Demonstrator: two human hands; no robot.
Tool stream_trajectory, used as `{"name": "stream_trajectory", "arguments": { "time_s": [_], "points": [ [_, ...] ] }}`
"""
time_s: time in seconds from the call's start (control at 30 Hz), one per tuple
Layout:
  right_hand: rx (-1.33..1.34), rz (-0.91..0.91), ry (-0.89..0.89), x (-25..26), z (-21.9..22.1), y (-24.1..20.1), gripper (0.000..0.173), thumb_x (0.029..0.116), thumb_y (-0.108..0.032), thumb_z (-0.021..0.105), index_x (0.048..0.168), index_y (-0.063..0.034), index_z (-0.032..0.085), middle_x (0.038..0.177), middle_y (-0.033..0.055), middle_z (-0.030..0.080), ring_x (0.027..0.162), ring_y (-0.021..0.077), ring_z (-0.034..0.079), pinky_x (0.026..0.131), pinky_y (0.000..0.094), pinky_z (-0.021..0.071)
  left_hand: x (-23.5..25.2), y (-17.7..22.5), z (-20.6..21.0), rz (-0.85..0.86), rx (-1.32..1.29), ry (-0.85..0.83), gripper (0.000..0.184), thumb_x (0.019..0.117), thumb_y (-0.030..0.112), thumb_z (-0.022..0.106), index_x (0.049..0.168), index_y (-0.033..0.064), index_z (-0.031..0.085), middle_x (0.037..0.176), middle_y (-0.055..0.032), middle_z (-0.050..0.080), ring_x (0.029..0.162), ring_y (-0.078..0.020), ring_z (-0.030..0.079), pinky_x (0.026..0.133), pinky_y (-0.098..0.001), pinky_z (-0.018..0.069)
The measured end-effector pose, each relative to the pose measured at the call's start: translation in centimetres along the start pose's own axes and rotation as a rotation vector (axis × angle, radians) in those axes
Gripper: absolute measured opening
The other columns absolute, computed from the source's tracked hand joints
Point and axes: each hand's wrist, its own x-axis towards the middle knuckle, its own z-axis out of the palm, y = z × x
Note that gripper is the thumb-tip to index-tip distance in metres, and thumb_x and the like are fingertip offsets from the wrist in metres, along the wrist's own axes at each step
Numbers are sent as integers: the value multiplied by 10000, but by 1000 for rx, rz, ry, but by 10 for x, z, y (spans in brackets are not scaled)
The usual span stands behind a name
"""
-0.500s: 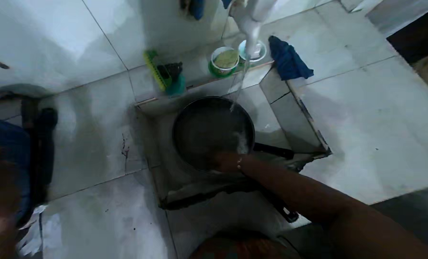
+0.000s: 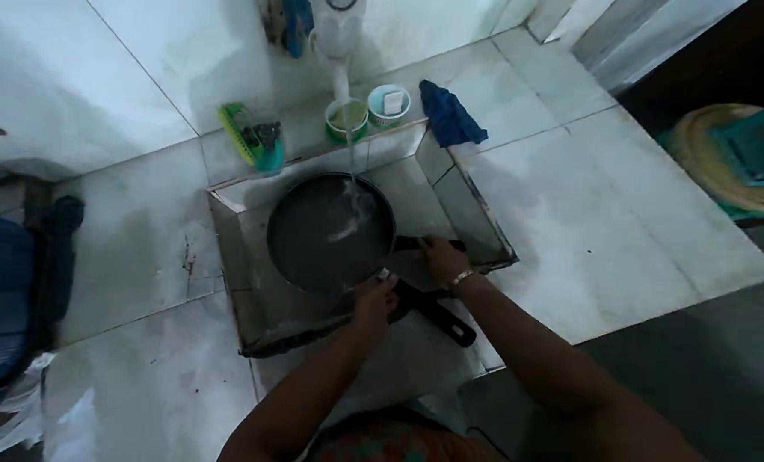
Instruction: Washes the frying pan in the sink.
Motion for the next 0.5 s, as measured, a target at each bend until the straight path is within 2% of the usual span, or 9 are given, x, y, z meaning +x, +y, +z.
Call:
{"name": "stream_trajectory", "arguments": {
  "time_s": [0.07,0.1,0.17,0.2,0.27,0.33,0.37,0.43,0.5],
  "points": [
    [-54,-37,-28,-2,-3,-2,510,1034,-198,597,1474,40,495,1497,335,448,1411,520,401,1096,690,357,3,-6,17,38,16,78,444,1025,138,632,1399,-56,491,1346,-231,566,1174,-271,586,1012,-407,495],
    [-67,-38,-34,-2,-5,-6,494,1027,-224,612,1449,21,533,1476,335,471,1409,522,402,1096,698,346,4,-10,26,32,-7,129,474,1011,139,655,1404,-58,477,1354,-249,556,1191,-304,576,1011,-440,492],
    [-77,-36,-40,0,-1,-8,501,1023,-266,618,1463,-37,546,1487,317,475,1429,520,375,1095,728,316,7,-8,38,-33,-77,195,490,1023,173,636,1425,-35,448,1338,-240,547,1159,-308,570,966,-451,503],
    [-76,-41,-42,3,0,-7,519,1021,-274,622,1480,-51,531,1506,313,459,1443,527,348,1095,752,295,9,-4,41,-58,-104,213,457,1030,185,620,1407,-27,472,1304,-226,561,1118,-297,577,930,-447,511],
    [-66,-57,-25,7,3,-4,531,1002,-268,654,1467,-38,541,1508,301,466,1448,524,343,1096,754,292,12,3,42,-90,-105,225,428,1028,182,617,1389,-15,495,1285,-215,567,1079,-287,575,894,-444,511],
    [-57,-71,-19,8,7,-1,521,989,-271,672,1425,-5,567,1478,305,491,1429,518,372,1090,726,325,14,0,40,-100,-106,243,463,1017,145,633,1421,-7,467,1288,-217,564,1068,-290,578,882,-454,517],
    [-56,-86,-6,8,10,1,510,987,-274,679,1400,9,583,1461,313,500,1412,521,390,1081,711,348,13,-3,38,-98,-128,260,460,1006,114,637,1415,-9,466,1241,-206,572,1017,-274,583,849,-437,524],
    [-69,-95,7,8,13,7,478,991,-282,676,1345,32,616,1444,319,508,1394,518,414,1081,686,373,6,-9,32,-87,-195,296,306,972,43,635,1255,-21,536,985,-141,586,773,-198,590,672,-336,537],
    [-70,-87,-2,9,11,11,462,1002,-289,665,1305,58,635,1445,316,506,1401,508,410,1083,669,384,-4,-11,19,-92,-241,285,156,973,-1,596,1119,-19,543,825,-103,574,631,-162,581,574,-287,536]
  ]
}}
